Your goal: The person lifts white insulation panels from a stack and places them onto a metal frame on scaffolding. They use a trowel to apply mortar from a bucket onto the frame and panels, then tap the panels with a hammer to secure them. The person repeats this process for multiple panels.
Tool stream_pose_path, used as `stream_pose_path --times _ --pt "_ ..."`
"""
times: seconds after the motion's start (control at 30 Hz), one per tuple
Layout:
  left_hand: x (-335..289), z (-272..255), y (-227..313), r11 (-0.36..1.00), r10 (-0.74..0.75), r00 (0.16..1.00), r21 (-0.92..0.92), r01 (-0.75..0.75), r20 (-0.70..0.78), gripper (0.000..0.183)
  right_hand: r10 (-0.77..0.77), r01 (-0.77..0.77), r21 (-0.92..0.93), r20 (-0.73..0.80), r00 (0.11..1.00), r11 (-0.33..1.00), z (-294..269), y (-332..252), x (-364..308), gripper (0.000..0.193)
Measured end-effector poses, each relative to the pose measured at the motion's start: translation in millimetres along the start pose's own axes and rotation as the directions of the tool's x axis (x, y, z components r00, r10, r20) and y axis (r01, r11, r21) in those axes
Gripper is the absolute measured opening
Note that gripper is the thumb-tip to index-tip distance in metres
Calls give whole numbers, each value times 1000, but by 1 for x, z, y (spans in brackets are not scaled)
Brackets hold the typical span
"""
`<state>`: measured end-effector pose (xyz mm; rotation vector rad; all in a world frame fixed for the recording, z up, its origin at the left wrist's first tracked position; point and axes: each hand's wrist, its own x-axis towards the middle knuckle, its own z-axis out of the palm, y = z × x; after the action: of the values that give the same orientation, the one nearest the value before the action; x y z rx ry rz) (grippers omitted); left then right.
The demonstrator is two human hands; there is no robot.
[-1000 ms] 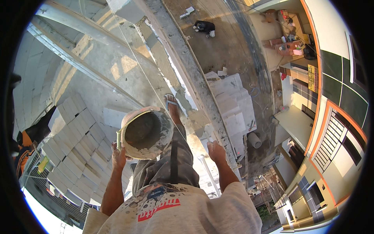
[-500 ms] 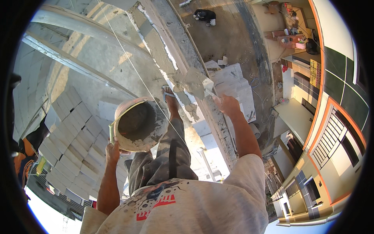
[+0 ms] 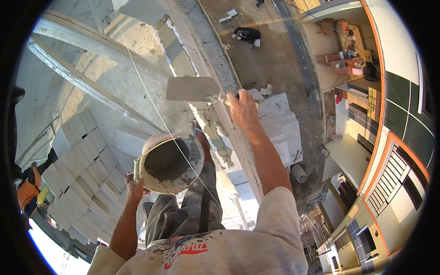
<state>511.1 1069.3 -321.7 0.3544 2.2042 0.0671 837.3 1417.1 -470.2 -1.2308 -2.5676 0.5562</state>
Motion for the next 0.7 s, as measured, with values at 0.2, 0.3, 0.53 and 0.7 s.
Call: stream_pose_path --times 0.2,0.3,0.53,0.7 --pt "13 15 -5 990 4 1000 142 -7 25 70 -18 24 -65 96 995 998 85 52 -5 35" --pt "8 16 -5 994 -74 996 85 70 44 69 158 -150 -86 104 982 985 62 59 -62 36" --pt "-4 -2 -3 991 -119 990 67 114 71 65 519 -513 -107 308 797 851 -70 5 -107 41" --pt "-8 -11 -5 992 -85 995 94 80 50 68 265 -323 309 216 940 894 -100 -57 25 36"
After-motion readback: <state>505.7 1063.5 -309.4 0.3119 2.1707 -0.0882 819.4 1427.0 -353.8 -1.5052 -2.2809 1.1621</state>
